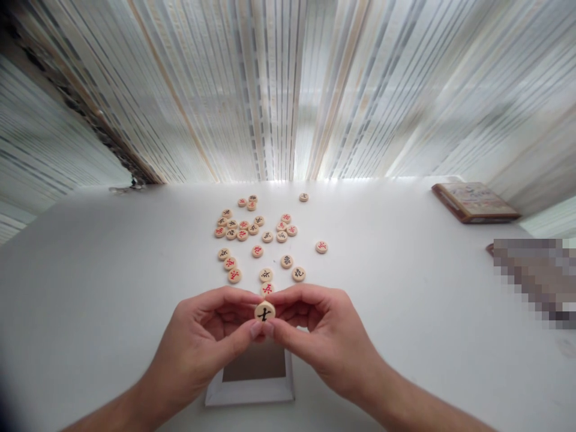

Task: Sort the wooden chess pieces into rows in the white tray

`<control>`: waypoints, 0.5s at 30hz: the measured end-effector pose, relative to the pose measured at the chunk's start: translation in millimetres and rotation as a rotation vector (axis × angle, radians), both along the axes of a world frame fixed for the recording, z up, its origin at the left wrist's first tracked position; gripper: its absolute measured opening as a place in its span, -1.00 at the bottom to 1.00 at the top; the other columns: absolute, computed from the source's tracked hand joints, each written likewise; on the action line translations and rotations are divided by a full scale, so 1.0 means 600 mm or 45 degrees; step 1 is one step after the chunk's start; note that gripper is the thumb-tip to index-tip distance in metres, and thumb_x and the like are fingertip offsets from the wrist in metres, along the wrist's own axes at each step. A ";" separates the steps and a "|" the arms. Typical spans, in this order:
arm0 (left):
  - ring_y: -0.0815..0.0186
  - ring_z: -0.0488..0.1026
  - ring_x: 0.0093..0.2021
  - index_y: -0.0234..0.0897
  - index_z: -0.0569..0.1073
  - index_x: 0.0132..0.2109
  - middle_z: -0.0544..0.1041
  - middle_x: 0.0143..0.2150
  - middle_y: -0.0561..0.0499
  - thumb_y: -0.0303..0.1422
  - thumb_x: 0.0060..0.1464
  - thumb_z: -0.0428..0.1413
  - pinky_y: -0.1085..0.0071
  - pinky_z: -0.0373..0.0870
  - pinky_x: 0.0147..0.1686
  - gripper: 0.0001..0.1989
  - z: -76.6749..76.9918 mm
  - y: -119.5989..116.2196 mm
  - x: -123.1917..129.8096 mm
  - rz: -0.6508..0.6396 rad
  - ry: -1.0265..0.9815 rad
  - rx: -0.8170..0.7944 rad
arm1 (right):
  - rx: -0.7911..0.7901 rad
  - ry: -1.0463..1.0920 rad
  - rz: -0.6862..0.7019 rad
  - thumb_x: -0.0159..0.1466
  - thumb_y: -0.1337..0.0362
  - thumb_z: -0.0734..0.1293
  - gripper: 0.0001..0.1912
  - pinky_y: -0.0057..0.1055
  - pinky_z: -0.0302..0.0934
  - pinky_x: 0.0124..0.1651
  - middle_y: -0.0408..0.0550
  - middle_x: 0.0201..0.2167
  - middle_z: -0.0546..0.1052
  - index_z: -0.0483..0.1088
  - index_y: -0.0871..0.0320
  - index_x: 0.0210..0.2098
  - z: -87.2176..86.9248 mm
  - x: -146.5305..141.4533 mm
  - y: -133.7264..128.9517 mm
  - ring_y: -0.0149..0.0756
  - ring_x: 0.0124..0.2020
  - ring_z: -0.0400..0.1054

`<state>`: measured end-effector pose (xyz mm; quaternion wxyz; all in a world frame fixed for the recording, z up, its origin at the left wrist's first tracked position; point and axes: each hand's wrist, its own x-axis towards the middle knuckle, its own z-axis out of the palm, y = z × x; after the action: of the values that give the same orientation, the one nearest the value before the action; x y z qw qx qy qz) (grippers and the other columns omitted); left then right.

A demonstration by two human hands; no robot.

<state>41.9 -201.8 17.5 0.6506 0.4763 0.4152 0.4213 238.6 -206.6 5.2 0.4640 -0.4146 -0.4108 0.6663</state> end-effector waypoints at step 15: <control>0.28 0.71 -0.23 -0.28 0.72 -0.19 0.75 -0.25 -0.04 -0.39 0.18 0.39 0.47 0.68 -0.12 -0.93 0.003 0.001 0.005 -0.035 -0.002 0.009 | 0.109 -0.042 0.003 0.11 0.21 0.69 -0.80 -0.49 0.50 -0.27 -0.05 -0.41 0.66 0.71 0.12 -0.33 0.013 -0.001 -0.001 -0.31 -0.35 0.55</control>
<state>44.8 -201.0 19.4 0.6550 0.4837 0.4067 0.4142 238.0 -207.2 12.9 0.4735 -0.4049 -0.4471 0.6419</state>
